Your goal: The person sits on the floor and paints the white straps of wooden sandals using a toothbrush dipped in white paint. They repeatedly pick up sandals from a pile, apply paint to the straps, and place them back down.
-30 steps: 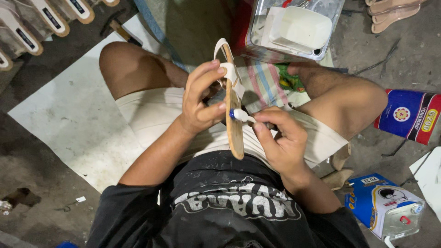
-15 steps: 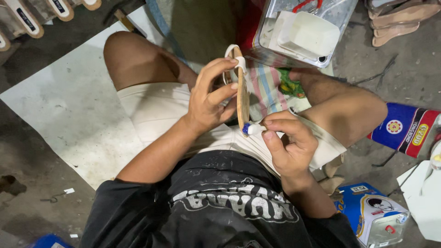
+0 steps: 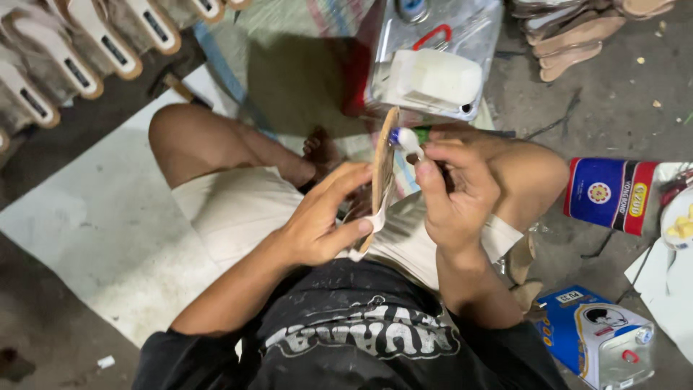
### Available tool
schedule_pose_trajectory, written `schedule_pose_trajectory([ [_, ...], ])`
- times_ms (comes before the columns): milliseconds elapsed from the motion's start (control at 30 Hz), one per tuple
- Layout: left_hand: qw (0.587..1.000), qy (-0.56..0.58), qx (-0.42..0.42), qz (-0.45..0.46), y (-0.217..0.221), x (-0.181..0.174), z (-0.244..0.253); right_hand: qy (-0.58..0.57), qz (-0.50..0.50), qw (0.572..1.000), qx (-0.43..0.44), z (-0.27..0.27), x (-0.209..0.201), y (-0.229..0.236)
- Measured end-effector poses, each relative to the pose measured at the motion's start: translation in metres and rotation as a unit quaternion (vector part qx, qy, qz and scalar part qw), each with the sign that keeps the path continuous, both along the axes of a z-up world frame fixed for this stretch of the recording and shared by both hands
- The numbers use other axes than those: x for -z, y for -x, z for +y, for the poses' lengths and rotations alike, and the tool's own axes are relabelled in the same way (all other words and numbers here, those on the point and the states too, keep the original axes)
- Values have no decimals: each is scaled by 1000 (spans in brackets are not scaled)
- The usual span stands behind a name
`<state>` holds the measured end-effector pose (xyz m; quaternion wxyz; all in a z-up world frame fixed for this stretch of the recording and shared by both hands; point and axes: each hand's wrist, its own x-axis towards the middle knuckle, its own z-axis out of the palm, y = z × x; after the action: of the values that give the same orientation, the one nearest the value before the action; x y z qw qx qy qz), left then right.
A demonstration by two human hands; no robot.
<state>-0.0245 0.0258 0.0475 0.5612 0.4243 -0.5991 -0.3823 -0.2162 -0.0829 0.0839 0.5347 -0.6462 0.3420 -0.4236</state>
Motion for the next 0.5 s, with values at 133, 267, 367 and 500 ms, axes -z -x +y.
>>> schedule_pose_trajectory([
  [133, 998, -50, 33, 24, -4, -14, 3, 46, 12, 999, -6, -6, -5, -5],
  [267, 993, -102, 52, 36, -7, -27, 4, 73, 47, 996, -11, -9, -8, -2],
  [367, 990, -107, 69, 56, -9, -36, 5, 94, 47, 994, -41, -12, -8, 4],
  [500, 984, -147, 69, 76, -9, -45, 7, 105, 65, 991, -56, -13, -8, 11],
])
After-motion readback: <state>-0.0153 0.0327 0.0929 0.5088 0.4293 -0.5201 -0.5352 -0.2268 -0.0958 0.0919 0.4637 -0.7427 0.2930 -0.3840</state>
